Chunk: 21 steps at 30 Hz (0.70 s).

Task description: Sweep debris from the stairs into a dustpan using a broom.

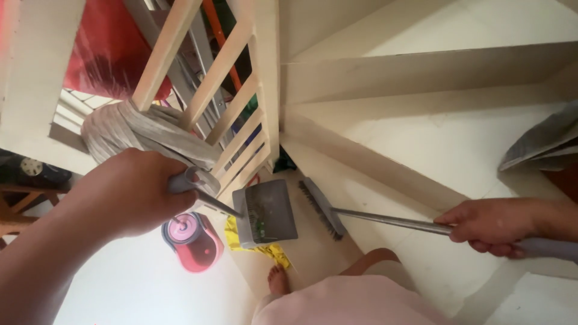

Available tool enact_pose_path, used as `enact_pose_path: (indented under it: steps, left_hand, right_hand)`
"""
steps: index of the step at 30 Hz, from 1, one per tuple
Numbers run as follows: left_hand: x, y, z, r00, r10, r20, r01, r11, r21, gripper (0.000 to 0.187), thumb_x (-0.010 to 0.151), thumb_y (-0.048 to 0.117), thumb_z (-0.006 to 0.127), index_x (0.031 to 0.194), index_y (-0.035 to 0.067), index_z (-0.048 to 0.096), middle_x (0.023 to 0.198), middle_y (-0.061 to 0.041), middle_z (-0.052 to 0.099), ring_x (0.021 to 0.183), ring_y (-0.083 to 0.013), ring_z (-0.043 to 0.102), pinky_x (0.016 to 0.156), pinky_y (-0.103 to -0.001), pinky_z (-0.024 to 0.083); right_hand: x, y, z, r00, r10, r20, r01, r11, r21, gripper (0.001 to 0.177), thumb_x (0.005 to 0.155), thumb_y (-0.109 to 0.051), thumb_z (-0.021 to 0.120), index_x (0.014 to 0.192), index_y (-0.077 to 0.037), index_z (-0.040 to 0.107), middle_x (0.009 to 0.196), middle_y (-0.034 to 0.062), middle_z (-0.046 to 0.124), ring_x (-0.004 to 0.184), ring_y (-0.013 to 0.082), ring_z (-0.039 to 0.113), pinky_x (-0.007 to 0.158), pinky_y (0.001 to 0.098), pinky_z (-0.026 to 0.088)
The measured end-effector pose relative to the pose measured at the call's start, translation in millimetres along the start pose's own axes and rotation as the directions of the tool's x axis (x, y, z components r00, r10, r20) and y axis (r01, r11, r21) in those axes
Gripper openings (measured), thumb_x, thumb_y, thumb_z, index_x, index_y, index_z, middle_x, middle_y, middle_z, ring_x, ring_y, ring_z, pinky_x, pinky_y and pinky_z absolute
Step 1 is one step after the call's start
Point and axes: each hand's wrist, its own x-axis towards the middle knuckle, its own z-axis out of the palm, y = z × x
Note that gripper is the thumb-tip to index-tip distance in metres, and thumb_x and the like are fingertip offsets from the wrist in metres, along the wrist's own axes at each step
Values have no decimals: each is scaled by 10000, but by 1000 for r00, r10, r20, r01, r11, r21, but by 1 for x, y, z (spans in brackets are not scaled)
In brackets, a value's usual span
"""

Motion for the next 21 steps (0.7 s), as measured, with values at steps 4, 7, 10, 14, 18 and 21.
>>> enact_pose_path:
  steps: [4,7,10,14,18,21]
  left_hand:
    - [7,-9,1,1000,29,-6,-29,999,25,309,920,409,703,1160,231,779,887,-61,780,810,-217,757,772,-369,600]
    - [8,-14,1,999,16,30,-16,1000,0,287,938,400,686,1126,209,789,887,-78,790,821,-227,771,791,-380,599]
    - [20,-28,9,996,94,7,-94,995,40,298,918,405,697,1105,190,781,920,-78,777,875,-247,754,826,-396,587]
    - [33,-42,18,982,182,-51,-184,983,-28,297,863,388,721,1072,187,787,925,-100,781,910,-283,757,842,-417,588]
    - [46,-53,24,969,239,-67,-242,969,-46,283,842,415,739,1007,187,770,903,-107,781,918,-295,760,866,-439,584]
    - [49,-61,27,963,255,-89,-261,963,-64,276,817,403,755,956,166,779,886,-122,770,908,-319,747,850,-443,590]
  right_hand:
    - [-3,-2,15,996,-53,78,53,999,9,485,957,-172,569,1440,-175,532,618,52,408,417,169,406,378,351,388]
    - [-8,-12,28,999,-11,30,11,1000,13,476,971,-198,575,1443,-142,542,641,39,473,434,160,417,391,341,387]
    - [-3,-14,41,998,61,25,-63,995,74,566,952,-199,586,1504,-250,474,646,64,429,451,181,397,416,356,373]
    - [6,-13,64,1000,19,-9,-16,982,186,596,944,-212,600,1527,-259,491,666,68,461,469,176,407,422,352,368]
    - [20,-13,85,1000,-12,-20,18,947,321,585,954,-227,617,1523,-246,484,692,46,480,484,150,382,424,328,349]
    - [16,-26,99,999,-35,17,28,943,331,584,940,-210,582,1517,-256,504,689,45,467,476,146,388,418,324,352]
